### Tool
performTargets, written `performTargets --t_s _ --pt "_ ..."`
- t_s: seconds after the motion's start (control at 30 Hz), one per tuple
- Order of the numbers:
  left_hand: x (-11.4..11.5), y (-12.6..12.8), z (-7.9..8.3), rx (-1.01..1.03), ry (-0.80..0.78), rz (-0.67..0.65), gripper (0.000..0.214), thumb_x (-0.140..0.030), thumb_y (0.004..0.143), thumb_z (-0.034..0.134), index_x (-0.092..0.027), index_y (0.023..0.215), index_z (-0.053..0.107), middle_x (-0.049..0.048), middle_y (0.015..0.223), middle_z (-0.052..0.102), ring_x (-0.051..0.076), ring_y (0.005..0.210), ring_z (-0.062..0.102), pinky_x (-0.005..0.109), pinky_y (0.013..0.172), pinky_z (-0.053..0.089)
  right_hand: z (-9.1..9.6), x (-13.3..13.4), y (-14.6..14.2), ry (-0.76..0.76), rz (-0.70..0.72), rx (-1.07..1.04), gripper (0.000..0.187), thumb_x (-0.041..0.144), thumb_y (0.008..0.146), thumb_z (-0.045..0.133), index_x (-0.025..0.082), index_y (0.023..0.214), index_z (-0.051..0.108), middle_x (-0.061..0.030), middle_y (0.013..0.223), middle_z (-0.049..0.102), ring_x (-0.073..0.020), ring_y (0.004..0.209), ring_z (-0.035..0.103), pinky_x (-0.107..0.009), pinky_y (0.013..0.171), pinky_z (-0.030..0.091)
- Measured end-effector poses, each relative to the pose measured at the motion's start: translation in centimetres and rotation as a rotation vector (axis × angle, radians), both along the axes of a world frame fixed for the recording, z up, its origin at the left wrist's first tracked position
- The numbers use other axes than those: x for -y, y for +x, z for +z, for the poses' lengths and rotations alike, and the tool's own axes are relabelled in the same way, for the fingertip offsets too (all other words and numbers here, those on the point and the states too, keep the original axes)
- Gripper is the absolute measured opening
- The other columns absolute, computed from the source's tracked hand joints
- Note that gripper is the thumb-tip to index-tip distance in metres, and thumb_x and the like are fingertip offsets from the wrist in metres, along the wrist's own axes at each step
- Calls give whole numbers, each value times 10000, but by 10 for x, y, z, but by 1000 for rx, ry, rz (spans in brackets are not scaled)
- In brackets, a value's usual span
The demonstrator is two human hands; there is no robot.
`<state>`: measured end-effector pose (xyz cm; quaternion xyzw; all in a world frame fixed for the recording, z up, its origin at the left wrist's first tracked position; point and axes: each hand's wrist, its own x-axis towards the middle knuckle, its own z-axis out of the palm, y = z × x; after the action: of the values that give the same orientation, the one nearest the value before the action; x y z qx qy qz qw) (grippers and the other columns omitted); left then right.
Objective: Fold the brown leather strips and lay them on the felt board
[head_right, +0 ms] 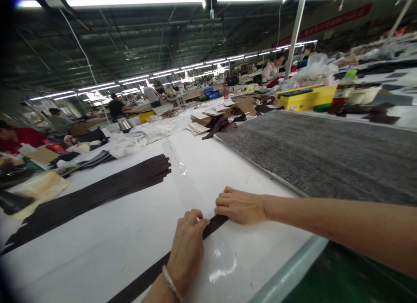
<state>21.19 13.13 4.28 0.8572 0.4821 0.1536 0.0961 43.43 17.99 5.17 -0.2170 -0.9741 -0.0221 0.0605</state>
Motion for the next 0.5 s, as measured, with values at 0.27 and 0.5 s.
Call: performTargets --t_s 0.27,0.5 --pt "-5 17 -17 78 -45 -48 413 97 787 384 -149 1006 633 62 994 580 213 952 490 320 880 426 -2 -5 6 6 2 9 195 72 913 431 162 1029 558 -47 865 568 -186 796 505 -314 752 324" --pt "1 18 -18 -92 104 -89 368 21 871 459 -109 1192 584 59 988 592 230 924 491 360 868 448 -4 -3 15 55 35 37 204 104 966 375 141 1019 568 -60 862 564 -192 790 493 -327 760 338"
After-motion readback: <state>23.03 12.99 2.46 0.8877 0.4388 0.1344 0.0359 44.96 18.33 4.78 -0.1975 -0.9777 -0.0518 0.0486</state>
